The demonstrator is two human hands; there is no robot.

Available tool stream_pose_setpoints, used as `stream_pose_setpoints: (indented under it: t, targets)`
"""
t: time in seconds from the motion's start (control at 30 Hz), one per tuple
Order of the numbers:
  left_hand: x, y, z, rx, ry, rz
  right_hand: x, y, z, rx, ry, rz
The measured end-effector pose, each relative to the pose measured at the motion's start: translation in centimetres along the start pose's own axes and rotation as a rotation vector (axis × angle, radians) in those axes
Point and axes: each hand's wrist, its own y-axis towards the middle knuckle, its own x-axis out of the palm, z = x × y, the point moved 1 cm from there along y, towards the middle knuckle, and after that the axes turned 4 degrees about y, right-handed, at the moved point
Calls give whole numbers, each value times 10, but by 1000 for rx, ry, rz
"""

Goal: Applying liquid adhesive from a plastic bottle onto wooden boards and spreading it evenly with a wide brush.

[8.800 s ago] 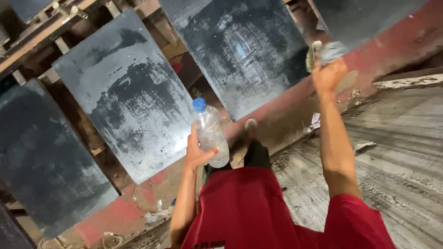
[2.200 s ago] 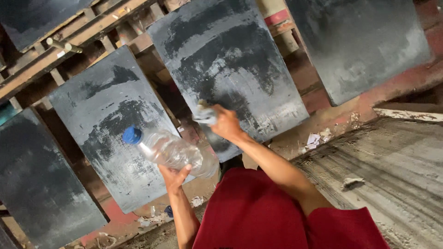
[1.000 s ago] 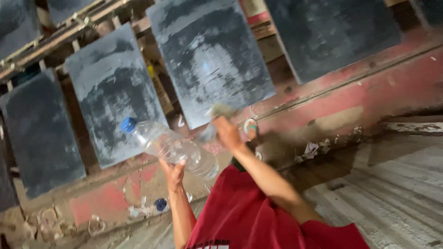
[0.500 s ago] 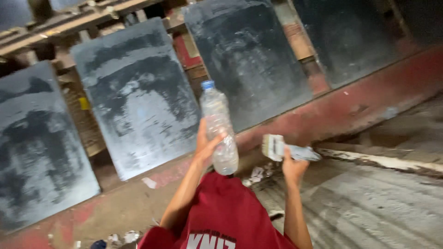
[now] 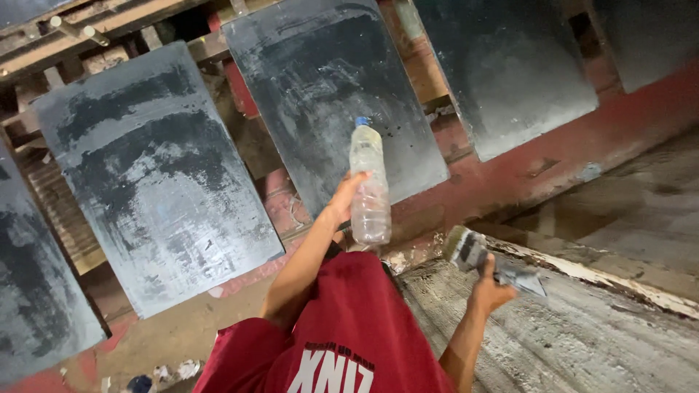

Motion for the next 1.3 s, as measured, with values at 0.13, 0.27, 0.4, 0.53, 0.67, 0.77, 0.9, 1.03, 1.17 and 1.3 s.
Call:
stream_pose_setpoints:
  t: [0.13, 0.27, 0.4, 0.53, 0.67, 0.77, 0.9, 1.03, 1.17, 1.3]
  targets:
    - [-9, -27, 29, 60, 8, 175, 6, 13, 31, -34, 84, -231]
    - [-3, -94, 57, 90, 62, 297, 72, 56, 22, -129, 41, -359]
    - [-5, -117, 25, 5, 308, 328, 114, 97, -29, -254, 30, -524]
    - [30, -128, -12, -51, 301, 342, 169, 142, -54, -383, 56, -720]
    - [110, -149, -1, -1, 216, 374, 211, 164, -99, -518, 39, -811]
    - [106, -110, -30, 211, 258, 372, 236, 173, -106, -628, 86, -903]
    - [92, -81, -52, 637, 505, 256, 254, 152, -120, -649, 221, -1003]
    - [94, -111, -49, 639, 579, 401, 253, 114, -133, -655, 247, -945]
    - [80, -141, -76, 435, 728, 531, 269, 81, -151, -904, 278, -882]
    - [28, -162, -125, 529, 648, 620, 243, -20, -207, -1118, 47, -799]
